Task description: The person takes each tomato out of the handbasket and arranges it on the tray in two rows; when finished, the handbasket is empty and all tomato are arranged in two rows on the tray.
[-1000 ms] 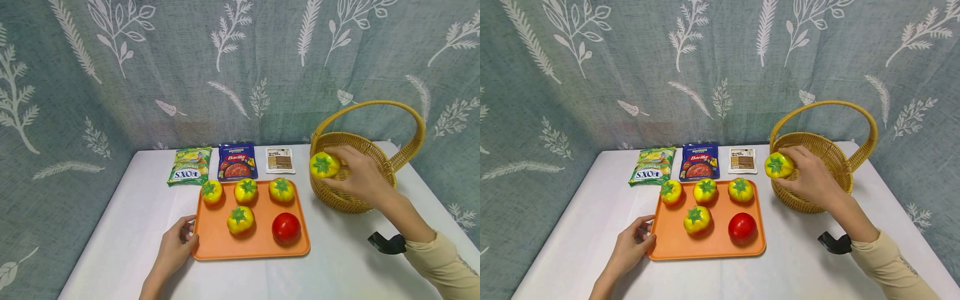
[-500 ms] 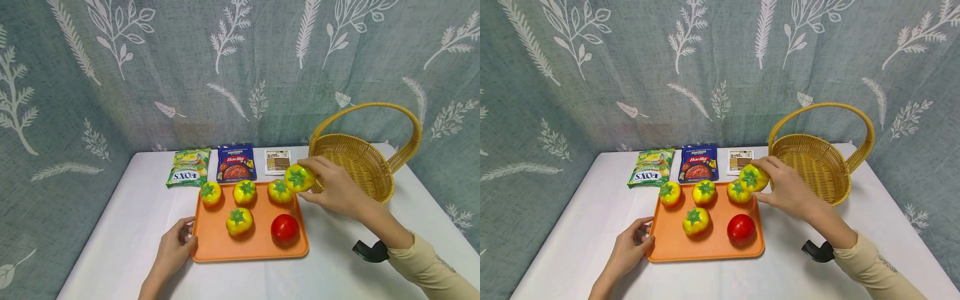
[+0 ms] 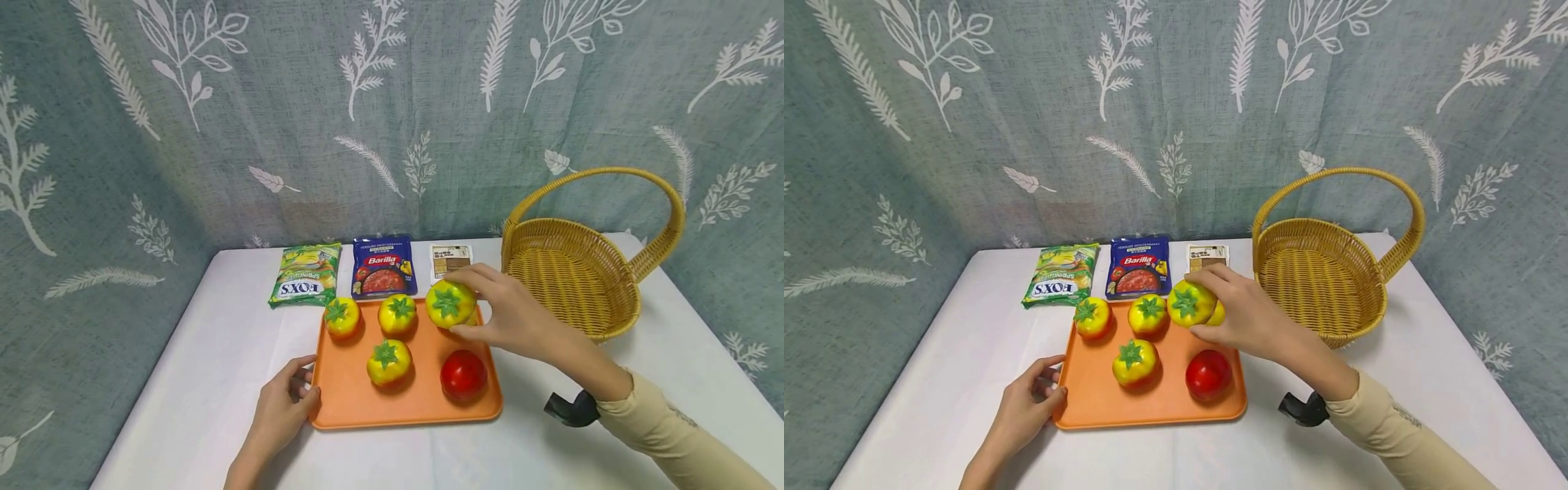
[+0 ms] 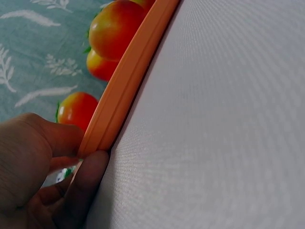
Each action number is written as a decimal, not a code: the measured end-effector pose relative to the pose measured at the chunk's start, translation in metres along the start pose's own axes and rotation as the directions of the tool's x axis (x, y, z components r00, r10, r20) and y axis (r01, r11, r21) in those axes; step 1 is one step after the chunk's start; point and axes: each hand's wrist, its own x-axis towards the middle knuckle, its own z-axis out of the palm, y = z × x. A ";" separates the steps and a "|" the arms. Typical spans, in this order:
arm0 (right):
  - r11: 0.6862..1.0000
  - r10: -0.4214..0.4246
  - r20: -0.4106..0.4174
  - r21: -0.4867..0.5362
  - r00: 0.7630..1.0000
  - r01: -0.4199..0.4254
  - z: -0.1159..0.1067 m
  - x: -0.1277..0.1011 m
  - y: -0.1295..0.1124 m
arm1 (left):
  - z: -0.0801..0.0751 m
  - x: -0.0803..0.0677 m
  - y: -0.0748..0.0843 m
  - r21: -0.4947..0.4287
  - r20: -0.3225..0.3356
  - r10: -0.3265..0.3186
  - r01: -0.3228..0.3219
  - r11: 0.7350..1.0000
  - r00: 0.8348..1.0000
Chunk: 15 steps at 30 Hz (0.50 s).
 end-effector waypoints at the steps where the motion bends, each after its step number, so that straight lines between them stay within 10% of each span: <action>1: 1.000 -0.005 0.002 0.009 1.000 0.005 0.001 0.001 -0.001 | 0.000 0.000 0.000 0.001 0.000 0.003 -0.003 1.000 1.000; 15: 0.998 -0.011 0.026 0.054 1.000 0.010 0.023 0.017 -0.019 | 0.000 0.000 -0.001 0.000 -0.013 0.019 -0.019 1.000 1.000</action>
